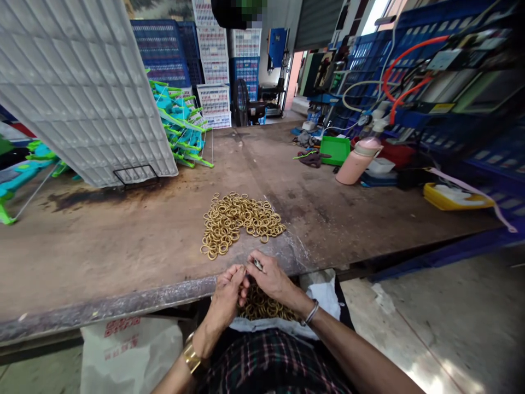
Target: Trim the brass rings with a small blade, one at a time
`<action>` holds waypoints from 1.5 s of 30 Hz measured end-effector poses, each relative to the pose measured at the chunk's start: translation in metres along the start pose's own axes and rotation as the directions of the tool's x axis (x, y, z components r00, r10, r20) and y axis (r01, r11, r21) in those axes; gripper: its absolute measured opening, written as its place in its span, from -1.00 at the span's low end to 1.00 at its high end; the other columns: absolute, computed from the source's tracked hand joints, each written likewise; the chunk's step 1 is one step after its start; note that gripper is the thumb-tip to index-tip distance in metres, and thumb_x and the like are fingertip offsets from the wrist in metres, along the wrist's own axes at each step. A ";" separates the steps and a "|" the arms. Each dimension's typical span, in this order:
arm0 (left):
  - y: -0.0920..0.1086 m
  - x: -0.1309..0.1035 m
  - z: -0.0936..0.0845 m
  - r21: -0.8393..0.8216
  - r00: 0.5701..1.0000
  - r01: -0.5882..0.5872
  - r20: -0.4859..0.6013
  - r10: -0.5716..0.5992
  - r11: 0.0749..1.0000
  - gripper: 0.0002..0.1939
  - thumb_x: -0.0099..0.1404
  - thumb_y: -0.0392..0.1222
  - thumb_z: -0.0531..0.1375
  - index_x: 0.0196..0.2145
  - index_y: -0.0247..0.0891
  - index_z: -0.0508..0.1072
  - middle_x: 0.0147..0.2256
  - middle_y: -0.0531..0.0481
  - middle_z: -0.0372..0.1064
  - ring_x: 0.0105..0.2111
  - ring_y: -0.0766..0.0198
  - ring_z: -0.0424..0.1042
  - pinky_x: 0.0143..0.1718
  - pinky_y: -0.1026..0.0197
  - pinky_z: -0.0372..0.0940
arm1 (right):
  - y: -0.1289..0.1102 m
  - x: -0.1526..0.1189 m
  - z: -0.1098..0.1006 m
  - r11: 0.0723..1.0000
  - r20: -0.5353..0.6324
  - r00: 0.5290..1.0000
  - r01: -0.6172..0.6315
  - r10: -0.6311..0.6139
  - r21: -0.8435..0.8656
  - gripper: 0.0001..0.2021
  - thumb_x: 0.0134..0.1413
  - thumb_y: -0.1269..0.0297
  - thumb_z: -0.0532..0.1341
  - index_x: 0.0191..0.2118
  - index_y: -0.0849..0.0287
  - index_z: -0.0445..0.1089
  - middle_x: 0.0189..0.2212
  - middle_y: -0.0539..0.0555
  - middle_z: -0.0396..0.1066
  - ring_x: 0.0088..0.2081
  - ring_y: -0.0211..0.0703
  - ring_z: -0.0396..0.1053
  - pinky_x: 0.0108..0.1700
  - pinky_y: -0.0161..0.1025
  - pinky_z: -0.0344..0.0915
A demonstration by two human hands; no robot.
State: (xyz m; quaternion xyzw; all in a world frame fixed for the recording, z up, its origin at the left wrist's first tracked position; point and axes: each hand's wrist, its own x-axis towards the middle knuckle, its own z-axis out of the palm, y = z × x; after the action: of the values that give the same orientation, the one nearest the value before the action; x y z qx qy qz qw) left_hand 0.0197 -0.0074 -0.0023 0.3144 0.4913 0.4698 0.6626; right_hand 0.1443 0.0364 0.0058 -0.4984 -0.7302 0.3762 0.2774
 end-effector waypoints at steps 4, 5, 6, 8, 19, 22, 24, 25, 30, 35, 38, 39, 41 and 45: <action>0.000 -0.003 0.000 -0.048 1.000 -0.018 0.015 0.019 0.999 -0.73 0.13 0.01 0.14 -0.47 -0.27 0.26 -0.62 0.17 0.13 -0.70 0.51 0.02 -0.73 0.44 -0.05 | -0.003 -0.001 0.000 0.999 0.018 1.000 -0.001 0.000 0.050 -0.83 0.08 0.27 0.01 -0.44 0.19 0.25 -0.60 -0.10 0.24 -0.53 -0.35 0.14 -0.45 -0.40 0.02; 0.001 -0.003 0.000 -0.056 1.000 -0.017 0.020 0.018 0.998 -0.74 0.13 0.00 0.14 -0.46 -0.28 0.27 -0.61 0.17 0.13 -0.70 0.51 0.02 -0.73 0.44 -0.05 | -0.003 -0.001 0.000 0.997 0.020 1.000 -0.006 0.005 0.072 -0.83 0.09 0.28 0.00 -0.44 0.19 0.25 -0.59 -0.09 0.26 -0.52 -0.35 0.16 -0.44 -0.40 0.04; 0.001 -0.004 0.000 -0.064 1.000 -0.015 0.025 0.017 0.998 -0.74 0.13 -0.01 0.14 -0.45 -0.28 0.28 -0.61 0.17 0.13 -0.70 0.52 0.02 -0.73 0.44 -0.05 | -0.003 -0.001 0.000 0.996 0.019 1.000 -0.009 0.008 0.094 -0.83 0.09 0.29 0.00 -0.44 0.19 0.24 -0.58 -0.08 0.28 -0.51 -0.34 0.18 -0.43 -0.40 0.05; 0.002 -0.005 0.000 -0.080 0.999 -0.013 0.033 0.015 0.997 -0.74 0.13 -0.01 0.15 -0.43 -0.28 0.29 -0.61 0.17 0.13 -0.70 0.52 0.02 -0.72 0.44 -0.06 | -0.002 -0.001 0.000 0.992 0.014 1.000 -0.008 0.006 0.128 -0.82 0.10 0.30 -0.01 -0.44 0.19 0.25 -0.57 -0.07 0.30 -0.49 -0.33 0.21 -0.41 -0.39 0.08; 0.004 -0.012 -0.001 -0.218 0.997 0.027 0.076 -0.010 0.976 -0.76 0.13 -0.04 0.17 -0.42 -0.29 0.29 -0.59 0.16 0.12 -0.68 0.54 0.03 -0.70 0.45 -0.09 | -0.002 -0.002 0.002 0.989 -0.019 1.000 0.008 -0.006 0.148 -0.80 0.10 0.31 -0.02 -0.46 0.20 0.26 -0.57 -0.04 0.32 -0.50 -0.31 0.23 -0.40 -0.38 0.11; 0.004 -0.011 -0.002 -0.245 0.999 0.005 0.051 0.008 0.970 -0.74 0.12 -0.03 0.18 -0.41 -0.30 0.29 -0.59 0.16 0.12 -0.68 0.53 0.04 -0.70 0.44 -0.08 | 0.001 -0.005 0.003 1.000 -0.013 1.000 -0.013 0.013 0.000 -0.79 0.12 0.31 -0.03 -0.45 0.19 0.26 -0.60 -0.05 0.29 -0.54 -0.32 0.20 -0.44 -0.38 0.06; 0.004 -0.010 -0.002 -0.242 0.999 -0.022 0.029 0.030 0.970 -0.74 0.12 -0.02 0.18 -0.41 -0.29 0.29 -0.59 0.16 0.13 -0.68 0.53 0.04 -0.70 0.44 -0.06 | 0.003 -0.009 0.005 0.991 0.018 1.000 0.005 -0.002 -0.135 -0.82 0.11 0.32 -0.02 -0.41 0.19 0.28 -0.60 -0.04 0.29 -0.55 -0.32 0.19 -0.46 -0.38 0.01; 0.003 -0.009 -0.003 -0.231 0.999 -0.034 0.019 0.040 0.972 -0.74 0.12 -0.02 0.18 -0.42 -0.29 0.28 -0.59 0.16 0.14 -0.68 0.53 0.04 -0.69 0.44 -0.05 | 0.003 -0.011 0.005 0.980 0.039 0.999 0.028 -0.021 -0.197 -0.84 0.10 0.35 -0.01 -0.39 0.18 0.29 -0.58 -0.03 0.31 -0.54 -0.32 0.19 -0.46 -0.37 -0.01; 0.000 -0.010 -0.004 -0.119 0.997 -0.076 -0.016 0.074 0.990 -0.72 0.14 0.01 0.15 -0.46 -0.28 0.26 -0.61 0.17 0.13 -0.69 0.52 0.04 -0.69 0.43 -0.02 | 0.000 -0.017 0.008 0.920 0.100 0.994 0.078 -0.042 -0.385 -0.85 0.01 0.45 0.03 -0.30 0.18 0.30 -0.49 0.02 0.38 -0.47 -0.28 0.24 -0.44 -0.33 -0.08; -0.004 -0.011 -0.005 0.009 0.993 -0.117 -0.025 0.117 0.993 -0.69 0.16 0.04 0.12 -0.50 -0.27 0.24 -0.62 0.17 0.13 -0.69 0.49 0.06 -0.69 0.42 0.01 | -0.003 -0.018 0.008 0.887 0.137 0.990 0.079 -0.018 -0.455 -0.81 -0.02 0.48 0.01 -0.28 0.19 0.29 -0.47 0.04 0.39 -0.46 -0.27 0.25 -0.43 -0.31 -0.09; -0.004 -0.011 -0.005 0.078 0.989 -0.142 -0.028 0.144 0.987 -0.69 0.18 0.05 0.09 -0.50 -0.26 0.23 -0.62 0.16 0.13 -0.68 0.48 0.07 -0.68 0.40 0.03 | -0.003 -0.018 0.008 0.871 0.161 0.987 0.082 -0.003 -0.484 -0.81 -0.02 0.48 0.00 -0.27 0.19 0.28 -0.45 0.04 0.40 -0.44 -0.26 0.27 -0.43 -0.30 -0.09; -0.003 -0.012 -0.006 0.109 0.987 -0.151 -0.029 0.155 0.982 -0.69 0.19 0.05 0.08 -0.50 -0.26 0.23 -0.62 0.16 0.13 -0.68 0.47 0.07 -0.67 0.40 0.04 | -0.004 -0.018 0.008 0.865 0.170 0.985 0.085 0.000 -0.495 -0.81 -0.02 0.47 0.00 -0.26 0.19 0.27 -0.44 0.05 0.40 -0.43 -0.25 0.28 -0.43 -0.30 -0.09; -0.002 -0.013 -0.007 0.191 0.984 -0.169 -0.027 0.177 0.967 -0.69 0.20 0.05 0.06 -0.50 -0.26 0.24 -0.62 0.16 0.12 -0.67 0.47 0.08 -0.65 0.40 0.05 | -0.004 -0.019 0.008 0.851 0.192 0.981 0.095 0.007 -0.516 -0.80 -0.02 0.47 0.01 -0.24 0.19 0.26 -0.42 0.06 0.41 -0.42 -0.24 0.30 -0.42 -0.30 -0.07; 0.003 -0.018 -0.008 0.295 0.982 -0.176 -0.015 0.188 0.939 -0.68 0.21 0.04 0.05 -0.51 -0.26 0.24 -0.63 0.16 0.12 -0.67 0.47 0.08 -0.64 0.39 0.03 | -0.006 -0.017 0.007 0.819 0.209 0.977 0.085 0.043 -0.567 -0.78 -0.03 0.46 0.02 -0.21 0.23 0.25 -0.40 0.10 0.42 -0.39 -0.18 0.34 -0.41 -0.29 -0.02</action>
State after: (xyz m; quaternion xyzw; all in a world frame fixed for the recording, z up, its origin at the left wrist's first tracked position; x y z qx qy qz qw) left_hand 0.0100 -0.0238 0.0049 0.4428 0.5382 0.4579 0.5519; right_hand 0.1417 0.0172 0.0060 -0.5073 -0.8402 0.1872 0.0396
